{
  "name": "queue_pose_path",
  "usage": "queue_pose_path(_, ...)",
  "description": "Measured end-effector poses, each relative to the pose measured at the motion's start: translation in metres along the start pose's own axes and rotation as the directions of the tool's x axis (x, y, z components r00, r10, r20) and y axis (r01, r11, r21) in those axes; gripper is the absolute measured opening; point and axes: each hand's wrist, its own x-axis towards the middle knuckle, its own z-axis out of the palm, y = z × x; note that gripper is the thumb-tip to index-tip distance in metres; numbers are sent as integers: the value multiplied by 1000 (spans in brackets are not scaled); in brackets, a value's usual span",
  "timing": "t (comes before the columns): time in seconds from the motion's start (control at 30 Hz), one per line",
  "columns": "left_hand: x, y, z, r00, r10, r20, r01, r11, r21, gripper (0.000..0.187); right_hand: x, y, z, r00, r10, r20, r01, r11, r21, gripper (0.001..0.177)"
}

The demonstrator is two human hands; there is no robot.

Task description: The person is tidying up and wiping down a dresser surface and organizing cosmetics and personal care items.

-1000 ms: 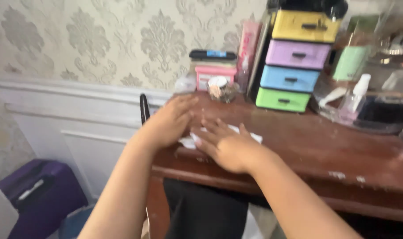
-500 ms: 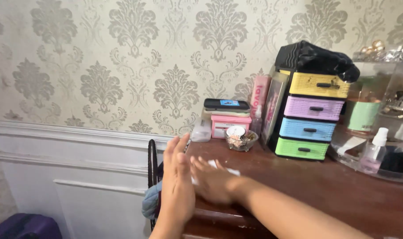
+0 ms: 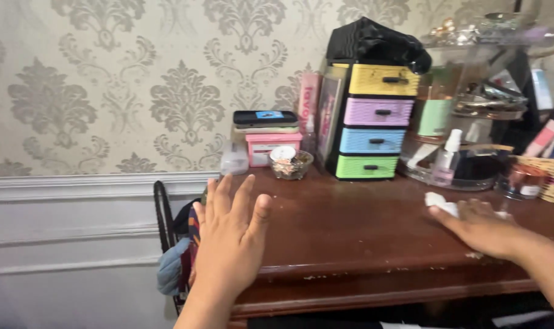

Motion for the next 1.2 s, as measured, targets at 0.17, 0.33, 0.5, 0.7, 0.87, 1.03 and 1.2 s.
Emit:
queue_pose_path(0.17, 0, -12, 14, 997, 82, 8, -82, 983, 165, 62, -85, -162, -17, 983, 67, 169, -111, 958, 263, 56)
queue_pose_path(0.33, 6, -17, 13, 998, 44, 49, -57, 955, 292, 67, -106, -229, -4, 712, -702, 34, 702, 711, -29, 66)
queue_pose_path(0.5, 11, -20, 22, 995, -13, 101, -23, 938, 345, 70, -51, 78, -35, 997, -58, -45, 65, 980, 189, 68)
queue_pose_path(0.7, 18, -34, 43, 973, -129, 191, 20, 872, 489, 69, -40, 43, -34, 960, 251, -126, -257, 966, -30, 77)
queue_pose_path(0.87, 8, -109, 58, 975, 208, 78, -182, 546, 818, 67, -90, -91, -34, 892, -445, -80, 447, 838, 314, 70)
queue_pose_path(1.03, 8, -90, 57, 868, 484, 110, -356, 451, 818, 67, -55, 22, -58, 969, -240, 55, 239, 971, 28, 43)
queue_pose_path(1.2, 16, -116, 58, 920, 388, 49, -282, 572, 770, 64, -12, 120, -38, 957, -288, -29, 288, 957, 20, 61)
